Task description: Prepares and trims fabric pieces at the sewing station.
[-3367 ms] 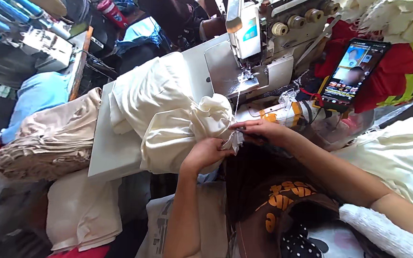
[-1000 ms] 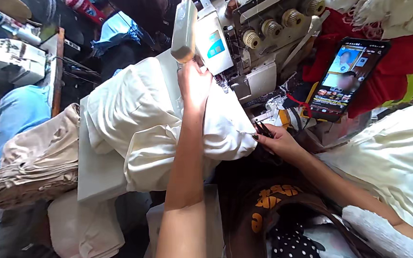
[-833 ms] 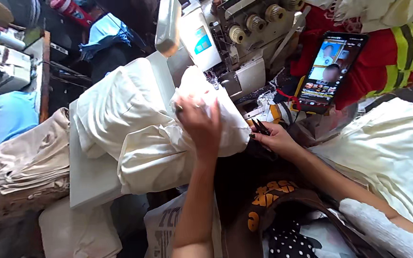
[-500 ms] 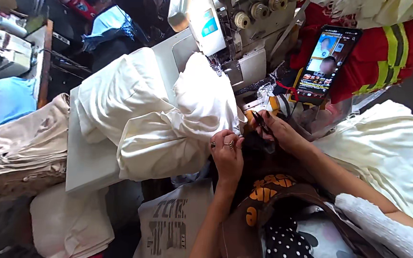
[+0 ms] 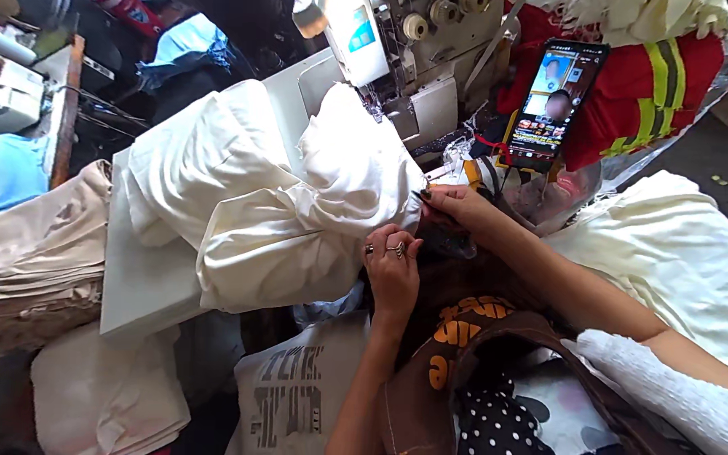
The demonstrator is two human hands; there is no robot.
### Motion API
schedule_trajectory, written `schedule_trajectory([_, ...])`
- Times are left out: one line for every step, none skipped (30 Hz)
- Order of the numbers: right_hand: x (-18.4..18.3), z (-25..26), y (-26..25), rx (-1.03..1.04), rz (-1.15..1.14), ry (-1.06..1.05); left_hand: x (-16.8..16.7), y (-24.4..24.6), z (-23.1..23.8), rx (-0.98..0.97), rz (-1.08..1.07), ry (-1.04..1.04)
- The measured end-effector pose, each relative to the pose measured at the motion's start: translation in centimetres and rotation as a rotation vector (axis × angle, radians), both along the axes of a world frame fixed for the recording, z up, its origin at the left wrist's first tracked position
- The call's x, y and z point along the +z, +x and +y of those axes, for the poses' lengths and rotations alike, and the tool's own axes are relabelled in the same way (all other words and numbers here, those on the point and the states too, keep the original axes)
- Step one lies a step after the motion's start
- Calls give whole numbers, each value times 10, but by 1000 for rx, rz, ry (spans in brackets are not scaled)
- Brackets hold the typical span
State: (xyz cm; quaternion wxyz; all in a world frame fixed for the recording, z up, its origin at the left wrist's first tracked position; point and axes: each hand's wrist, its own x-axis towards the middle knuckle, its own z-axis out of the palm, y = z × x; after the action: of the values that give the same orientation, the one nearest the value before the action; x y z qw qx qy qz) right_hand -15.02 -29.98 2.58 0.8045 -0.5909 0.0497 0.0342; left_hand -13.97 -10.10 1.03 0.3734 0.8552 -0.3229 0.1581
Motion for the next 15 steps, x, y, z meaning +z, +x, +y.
schedule_trajectory([-1, -6, -6, -26, 3, -20, -5, 0, 9, -7, 31, 33])
schedule_trajectory([-3, -15, -13, -40, 7, -54, -9, 1, 19, -13, 65, 60])
schedule_trajectory([-5, -23, -20, -47, 27, -89, -13, 3, 28, -9, 100, 79])
schedule_trajectory([-7, -31, -25, -48, 59, -113, -15, 5, 34, 15, 115, 79])
schedule_trajectory([-11, -37, -28, -48, 96, -118, -13, 5, 34, 53, 106, 65])
schedule_trajectory([-14, -39, -32, -49, 131, -108, -9, 5, 31, 89, 77, 43])
schedule_trajectory([-16, -39, -34, -43, 150, -96, -3, 5, 24, 110, 33, 21])
schedule_trajectory([-17, -36, -34, -29, 152, -83, 4, 7, 14, 122, -22, 17])
schedule_trajectory([-15, -32, -33, -17, 145, -66, 10, 11, 1, 129, -72, 20])
schedule_trajectory([-13, -29, -31, -5, 136, -53, 13, 17, -13, 130, -101, 26])
schedule_trajectory([-10, -25, -29, 2, 130, -38, 14, 24, -26, 134, -109, 47])
schedule_trajectory([-8, -23, -27, 5, 127, -25, 11, 32, -38, 132, -95, 82])
schedule_trajectory([-7, -21, -25, 8, 126, -11, 6, 40, -46, 123, -67, 117])
schedule_trajectory([-5, -19, -23, 11, 128, 2, 1, 46, -50, 111, -32, 129])
schedule_trajectory([-4, -20, -21, 19, 129, 11, -2, 50, -52, 102, -2, 118])
